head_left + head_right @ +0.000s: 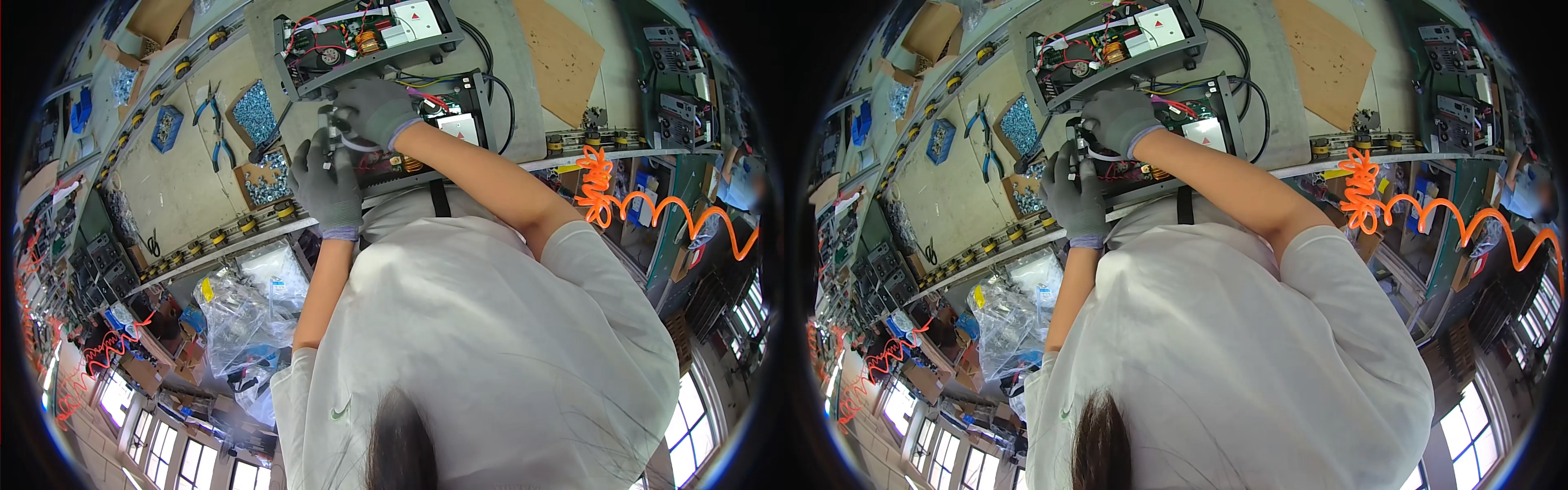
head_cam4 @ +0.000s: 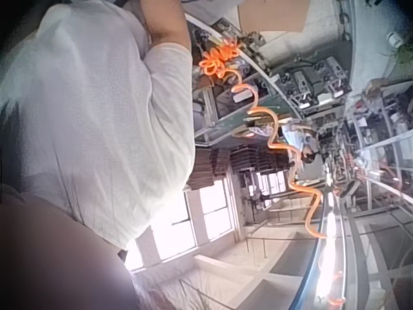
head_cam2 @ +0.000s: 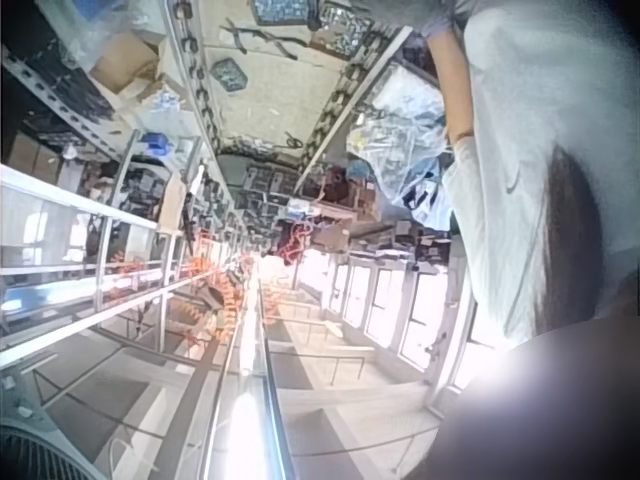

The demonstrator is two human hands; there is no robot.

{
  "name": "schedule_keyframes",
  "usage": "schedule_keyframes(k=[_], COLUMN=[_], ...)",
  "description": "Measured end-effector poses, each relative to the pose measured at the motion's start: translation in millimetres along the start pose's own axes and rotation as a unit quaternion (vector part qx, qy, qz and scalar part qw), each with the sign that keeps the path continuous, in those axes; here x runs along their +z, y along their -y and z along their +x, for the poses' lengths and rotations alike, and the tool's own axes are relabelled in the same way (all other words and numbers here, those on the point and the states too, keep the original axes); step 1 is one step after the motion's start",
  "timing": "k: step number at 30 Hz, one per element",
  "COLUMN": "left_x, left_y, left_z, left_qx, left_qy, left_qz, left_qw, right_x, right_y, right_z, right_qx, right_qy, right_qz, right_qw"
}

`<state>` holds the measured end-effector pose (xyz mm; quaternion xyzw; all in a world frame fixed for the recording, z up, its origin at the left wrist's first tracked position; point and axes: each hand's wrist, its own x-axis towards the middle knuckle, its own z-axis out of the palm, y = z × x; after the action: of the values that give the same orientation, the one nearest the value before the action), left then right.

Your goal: The recorder is assembling internal components and wiring for power inverters at an electronics assembly station.

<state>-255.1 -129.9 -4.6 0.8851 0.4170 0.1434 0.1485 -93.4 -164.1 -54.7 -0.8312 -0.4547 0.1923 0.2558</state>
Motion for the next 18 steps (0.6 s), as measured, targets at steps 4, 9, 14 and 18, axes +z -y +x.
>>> schedule_keyframes(k=[4, 9, 14, 18], left_x=[3.4, 4.3, 6.1, 9.3], left_y=[6.1, 6.8, 9.7, 12.4], left_z=[0.3, -0.1, 0.6, -1.0], left_qx=[-0.062, -0.076, -0.061, -0.051], left_qy=[0.060, 0.067, 0.062, 0.052], left_qz=[-0.208, -0.198, -0.190, -0.172], left_qw=[0.974, 0.975, 0.978, 0.982], right_x=[5.9, 2.2, 3.2, 7.1], right_y=[1.0, -3.1, -1.7, -4.9], right_z=[2.5, 2.8, -4.7, -2.2], right_qx=[0.021, -0.011, -0.037, -0.015], right_qy=[0.016, 0.038, 0.005, 0.017], right_qz=[-0.010, -0.021, -0.025, 0.017], right_qw=[1.000, 0.999, 0.999, 1.000])
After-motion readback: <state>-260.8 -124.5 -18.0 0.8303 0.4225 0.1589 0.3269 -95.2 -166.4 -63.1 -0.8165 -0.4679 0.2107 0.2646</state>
